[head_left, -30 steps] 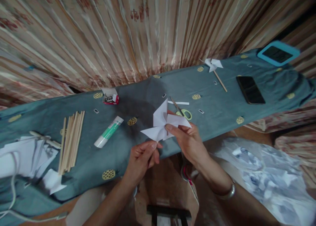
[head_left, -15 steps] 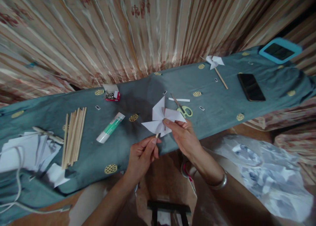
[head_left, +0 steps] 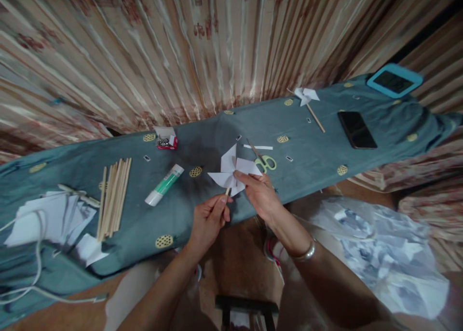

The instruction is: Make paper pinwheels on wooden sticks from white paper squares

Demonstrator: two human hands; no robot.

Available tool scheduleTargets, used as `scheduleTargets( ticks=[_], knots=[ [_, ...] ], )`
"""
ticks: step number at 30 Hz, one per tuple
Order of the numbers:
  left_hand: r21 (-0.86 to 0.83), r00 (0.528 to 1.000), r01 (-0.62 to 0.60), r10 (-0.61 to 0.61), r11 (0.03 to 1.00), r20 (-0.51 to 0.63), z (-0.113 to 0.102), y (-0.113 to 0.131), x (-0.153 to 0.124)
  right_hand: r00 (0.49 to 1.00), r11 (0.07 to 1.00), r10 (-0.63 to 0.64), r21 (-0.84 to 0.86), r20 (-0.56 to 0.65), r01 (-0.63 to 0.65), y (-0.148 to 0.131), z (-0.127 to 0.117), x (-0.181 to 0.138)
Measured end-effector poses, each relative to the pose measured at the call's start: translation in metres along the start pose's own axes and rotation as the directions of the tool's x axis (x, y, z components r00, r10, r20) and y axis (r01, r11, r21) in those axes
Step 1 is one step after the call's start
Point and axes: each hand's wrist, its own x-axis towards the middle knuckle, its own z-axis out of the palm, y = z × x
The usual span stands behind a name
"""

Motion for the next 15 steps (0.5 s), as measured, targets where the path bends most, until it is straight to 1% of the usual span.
scheduleTargets(
  ticks=[4,9,15],
  knots=[
    [-0.007,1.000,0.016,-0.016,1.000,-0.013,-0.0001,-0.0010,0.0002,1.000,1.000,0.023,0.007,0.010,-0.024,0.0002,-0.0041,-0.0001],
    [-0.027,1.000,0.020,-0.020,0.999,-0.010,-0.0021,-0.0003,-0.0005,0.994,0.993,0.108,-0.037,0.019,-0.108,-0.0048,-0.0093,-0.0020],
    [-0.016,1.000,-0.003,0.002,1.000,-0.009,-0.0045,-0.0009,-0.0058,0.992,0.991,0.126,-0.047,0.029,-0.125,-0.0062,-0.0089,-0.0064]
  ],
)
